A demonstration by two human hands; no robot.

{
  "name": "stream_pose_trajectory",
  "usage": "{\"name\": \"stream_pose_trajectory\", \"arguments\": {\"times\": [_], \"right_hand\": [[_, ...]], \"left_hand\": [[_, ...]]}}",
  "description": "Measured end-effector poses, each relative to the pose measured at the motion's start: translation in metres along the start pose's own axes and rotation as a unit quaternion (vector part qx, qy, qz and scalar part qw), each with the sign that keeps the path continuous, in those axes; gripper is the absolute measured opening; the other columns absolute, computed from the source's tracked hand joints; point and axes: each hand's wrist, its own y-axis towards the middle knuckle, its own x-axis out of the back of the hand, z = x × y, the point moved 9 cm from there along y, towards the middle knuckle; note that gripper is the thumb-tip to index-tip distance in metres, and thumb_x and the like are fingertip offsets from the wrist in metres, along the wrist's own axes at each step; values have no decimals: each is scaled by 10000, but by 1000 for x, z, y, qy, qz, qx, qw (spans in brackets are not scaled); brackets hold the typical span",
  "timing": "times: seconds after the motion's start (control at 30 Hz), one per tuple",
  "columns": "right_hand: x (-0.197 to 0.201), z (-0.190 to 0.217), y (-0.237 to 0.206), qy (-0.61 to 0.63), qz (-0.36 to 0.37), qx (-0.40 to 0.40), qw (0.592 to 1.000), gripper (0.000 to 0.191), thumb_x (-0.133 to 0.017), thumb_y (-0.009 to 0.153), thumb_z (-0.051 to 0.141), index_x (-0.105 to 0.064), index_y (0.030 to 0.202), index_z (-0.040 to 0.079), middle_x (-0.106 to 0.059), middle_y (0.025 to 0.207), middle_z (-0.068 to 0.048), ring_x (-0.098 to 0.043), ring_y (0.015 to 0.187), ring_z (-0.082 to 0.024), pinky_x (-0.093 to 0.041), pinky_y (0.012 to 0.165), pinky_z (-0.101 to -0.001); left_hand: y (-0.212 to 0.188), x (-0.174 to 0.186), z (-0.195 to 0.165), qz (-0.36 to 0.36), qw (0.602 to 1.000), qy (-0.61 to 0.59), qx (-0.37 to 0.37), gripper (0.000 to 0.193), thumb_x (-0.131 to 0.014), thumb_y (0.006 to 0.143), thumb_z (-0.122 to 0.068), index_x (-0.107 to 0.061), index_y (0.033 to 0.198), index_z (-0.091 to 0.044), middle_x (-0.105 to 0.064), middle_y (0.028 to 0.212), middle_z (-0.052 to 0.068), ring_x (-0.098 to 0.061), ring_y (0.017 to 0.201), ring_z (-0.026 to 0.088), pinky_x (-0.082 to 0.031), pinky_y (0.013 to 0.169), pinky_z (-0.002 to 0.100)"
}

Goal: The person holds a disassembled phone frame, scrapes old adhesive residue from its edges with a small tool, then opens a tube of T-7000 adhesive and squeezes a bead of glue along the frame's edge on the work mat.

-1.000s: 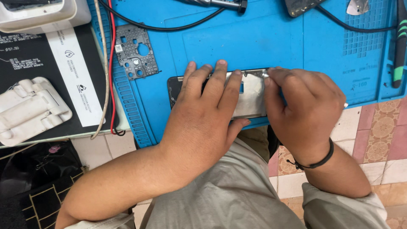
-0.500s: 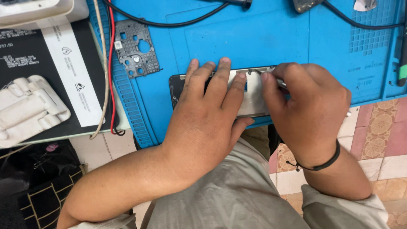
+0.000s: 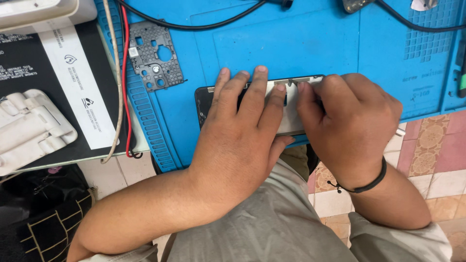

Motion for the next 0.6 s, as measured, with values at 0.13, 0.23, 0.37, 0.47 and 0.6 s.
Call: {"name": "stream_pose_trajectory", "arguments": {"times": [0.13,0.23,0.37,0.47,0.6], "right_hand": [[-1,1,-2,9,-11,23,1000,295,-865,940,98,-600,811,72,-549,750,-77,-544,628,-276,-387,558,-399],[-2,0,-3,28,-12,28,999,308,-871,931,97,-598,792,73,-538,735,-76,-537,614,-273,-384,553,-401],[0,-3,-6,53,-18,12,998,270,-864,934,89,-619,823,68,-543,752,-80,-540,623,-272,-392,552,-399],[0,-6,-9,59,-21,-12,998,266,-859,970,93,-629,838,70,-557,768,-77,-547,634,-262,-402,553,-381],[0,-5,-12,37,-25,-23,999,259,-866,947,91,-627,853,66,-545,786,-89,-539,651,-283,-388,565,-411]], "left_hand": [[1,-1,0,9,1000,-1,5,715,-781,876,-384,-560,1405,44,-464,1456,282,-425,1314,431,-316,1228,602],[2,0,0,7,1000,-2,5,718,-782,872,-383,-560,1407,41,-466,1455,279,-427,1314,430,-316,1225,601],[2,0,0,5,1000,-9,7,711,-787,871,-379,-560,1402,35,-466,1453,277,-427,1314,434,-315,1224,603],[1,2,0,-2,1000,-8,6,715,-791,875,-371,-552,1411,36,-462,1462,274,-423,1321,438,-316,1233,600],[0,1,0,-3,1000,-11,5,720,-797,886,-367,-543,1431,28,-457,1471,267,-421,1340,429,-311,1248,598]]}}
